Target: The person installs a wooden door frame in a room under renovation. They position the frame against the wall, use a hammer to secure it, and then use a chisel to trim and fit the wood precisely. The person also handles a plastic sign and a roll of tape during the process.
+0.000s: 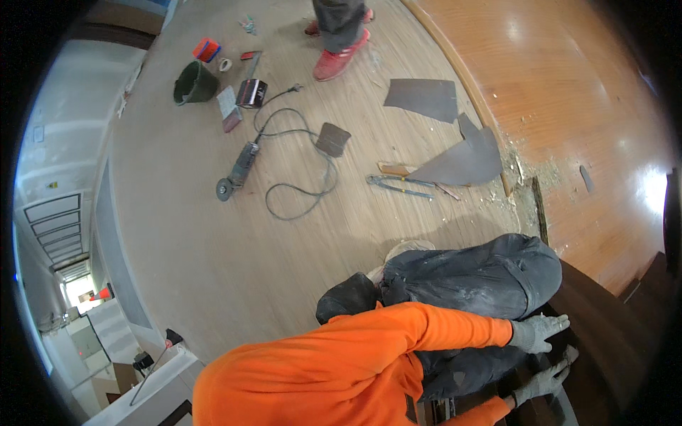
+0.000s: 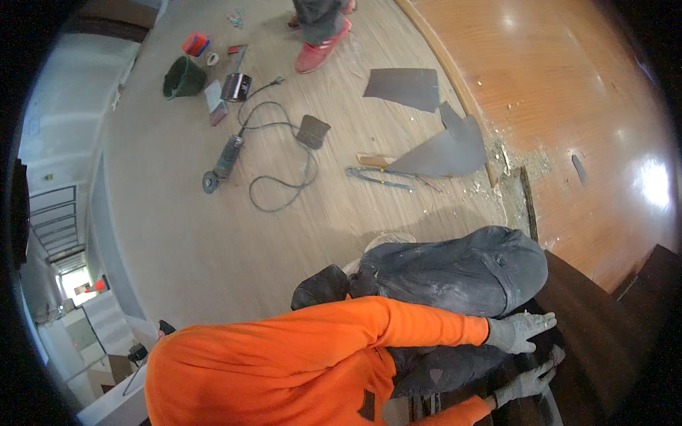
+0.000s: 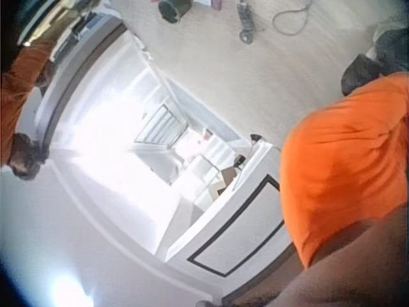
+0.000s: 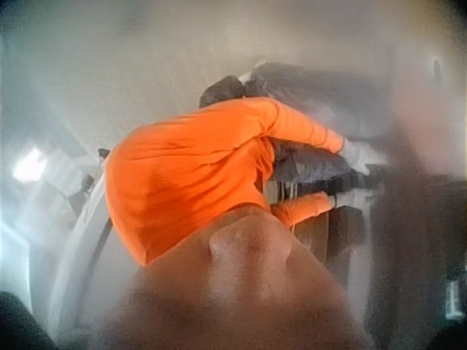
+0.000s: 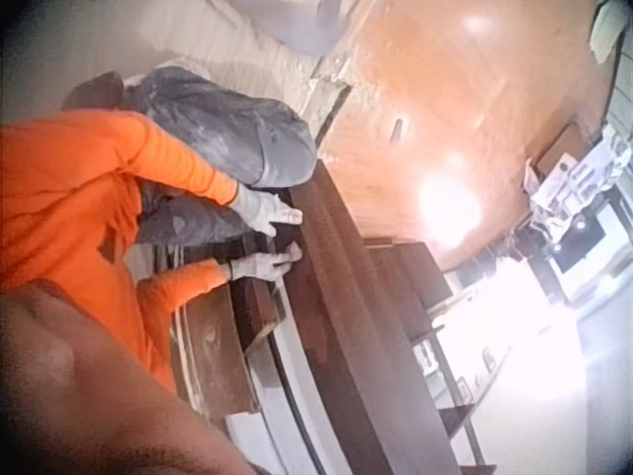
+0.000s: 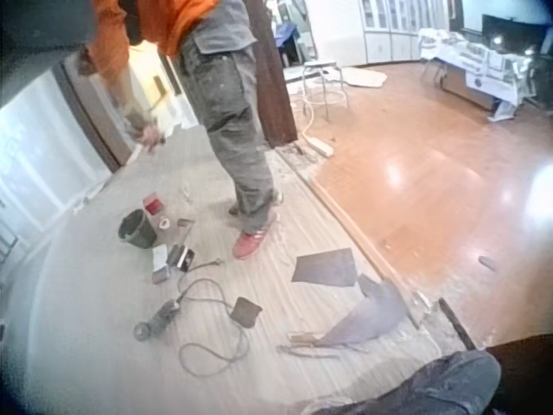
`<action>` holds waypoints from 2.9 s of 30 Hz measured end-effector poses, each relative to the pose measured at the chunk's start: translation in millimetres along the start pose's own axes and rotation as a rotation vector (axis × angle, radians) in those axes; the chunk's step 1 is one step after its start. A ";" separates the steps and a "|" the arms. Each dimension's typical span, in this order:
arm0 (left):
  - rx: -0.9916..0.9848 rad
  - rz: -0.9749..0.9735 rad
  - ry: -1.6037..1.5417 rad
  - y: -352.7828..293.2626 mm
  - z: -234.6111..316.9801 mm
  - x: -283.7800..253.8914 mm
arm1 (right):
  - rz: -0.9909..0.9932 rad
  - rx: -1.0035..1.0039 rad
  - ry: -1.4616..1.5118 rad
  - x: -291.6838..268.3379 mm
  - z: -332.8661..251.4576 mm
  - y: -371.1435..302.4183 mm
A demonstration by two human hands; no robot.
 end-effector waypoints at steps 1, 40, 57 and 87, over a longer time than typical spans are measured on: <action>0.000 0.005 0.026 1.6 -2.7 -0.3 | 0.005 -0.048 0.021 2.3 -3.8 0.8; -0.396 0.986 0.899 -277.5 -184.0 -463.5 | 0.022 0.150 0.362 0.4 -14.4 -1.2; 0.481 -0.596 0.714 -72.0 -225.6 -106.6 | 0.107 0.154 -0.041 -14.7 -26.3 -11.4; -0.874 1.008 0.831 -448.1 -245.6 -345.5 | 0.016 -0.194 -0.021 -62.3 -70.7 19.1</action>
Point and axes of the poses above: each hand's wrist, its own y-axis towards the middle knuckle, its own x-axis out of the palm, z = x × y, the point moved 5 cm from there along y, towards the middle knuckle, and after that the axes turned 5 degrees about -x, right-handed, at the moved point
